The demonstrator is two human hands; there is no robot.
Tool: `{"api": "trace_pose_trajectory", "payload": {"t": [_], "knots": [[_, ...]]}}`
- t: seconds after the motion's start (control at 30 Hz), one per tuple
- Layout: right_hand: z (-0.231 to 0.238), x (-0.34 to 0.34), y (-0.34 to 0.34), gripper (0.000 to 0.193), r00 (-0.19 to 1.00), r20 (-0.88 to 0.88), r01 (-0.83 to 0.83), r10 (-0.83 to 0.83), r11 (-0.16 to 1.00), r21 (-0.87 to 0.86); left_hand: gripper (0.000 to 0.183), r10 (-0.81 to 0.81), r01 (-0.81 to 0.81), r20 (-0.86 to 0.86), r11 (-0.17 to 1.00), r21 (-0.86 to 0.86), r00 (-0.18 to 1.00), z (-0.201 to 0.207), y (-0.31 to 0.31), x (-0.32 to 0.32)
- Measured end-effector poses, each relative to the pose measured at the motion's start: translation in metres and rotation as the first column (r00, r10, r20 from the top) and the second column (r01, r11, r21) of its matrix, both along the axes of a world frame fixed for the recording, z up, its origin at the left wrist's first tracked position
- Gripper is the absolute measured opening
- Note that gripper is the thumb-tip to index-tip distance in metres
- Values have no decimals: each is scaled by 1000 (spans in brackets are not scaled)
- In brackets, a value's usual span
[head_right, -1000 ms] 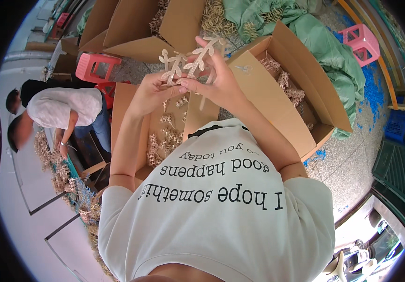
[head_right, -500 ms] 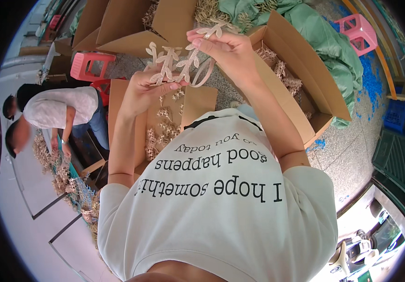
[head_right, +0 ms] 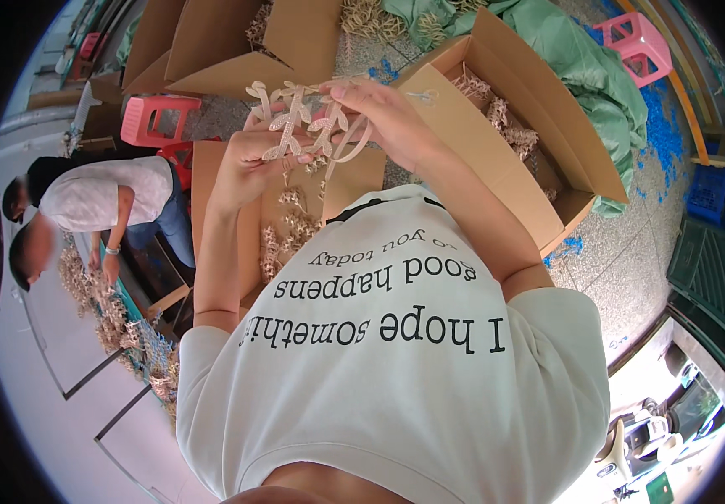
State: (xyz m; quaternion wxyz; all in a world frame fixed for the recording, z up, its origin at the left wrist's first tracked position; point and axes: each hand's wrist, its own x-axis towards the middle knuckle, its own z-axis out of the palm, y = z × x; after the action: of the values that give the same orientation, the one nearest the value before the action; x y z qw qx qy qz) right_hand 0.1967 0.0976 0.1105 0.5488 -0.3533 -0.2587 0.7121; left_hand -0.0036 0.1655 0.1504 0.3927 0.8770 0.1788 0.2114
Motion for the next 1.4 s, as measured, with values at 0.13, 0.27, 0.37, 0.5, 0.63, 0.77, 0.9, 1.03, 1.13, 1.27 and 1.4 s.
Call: {"api": "trace_pose_trajectory", "payload": {"t": [0.13,0.27,0.37,0.5,0.63,0.77,0.9,1.03,1.13,1.27,1.4], "knots": [[-6,-7,-1,45,986,101,109,-133,971,211,11,29,-33,-43,996,-83,999,-4,3,2],[-11,-20,-2,48,882,300,199,-364,863,464,17,164,-144,-26,773,-618,986,-6,-5,11],[-1,-17,-1,45,834,337,266,-436,854,447,19,88,-118,-126,959,-258,988,-11,5,7],[14,5,-3,33,890,230,301,-393,886,353,15,102,-97,15,976,-193,995,-13,0,10],[26,20,0,20,833,389,249,-392,895,369,10,111,-113,-21,977,-180,994,-13,-4,9],[24,21,2,21,811,452,212,-372,906,367,6,60,-68,-59,986,-149,996,-6,-5,7],[8,23,8,21,808,488,156,-329,919,362,5,74,-78,-29,972,-222,997,0,-10,8],[-6,18,11,26,848,447,98,-285,913,396,8,38,-41,-31,993,-108,999,0,-7,5],[5,11,6,31,881,421,49,-214,928,369,10,58,-59,-39,998,-30,998,-1,-6,4],[0,-1,6,35,927,300,87,-224,908,409,17,79,-78,-5,996,41,997,-4,-2,5],[-17,-9,8,37,891,300,169,-340,863,476,22,108,-114,-122,993,-40,987,-3,-1,13]]}}
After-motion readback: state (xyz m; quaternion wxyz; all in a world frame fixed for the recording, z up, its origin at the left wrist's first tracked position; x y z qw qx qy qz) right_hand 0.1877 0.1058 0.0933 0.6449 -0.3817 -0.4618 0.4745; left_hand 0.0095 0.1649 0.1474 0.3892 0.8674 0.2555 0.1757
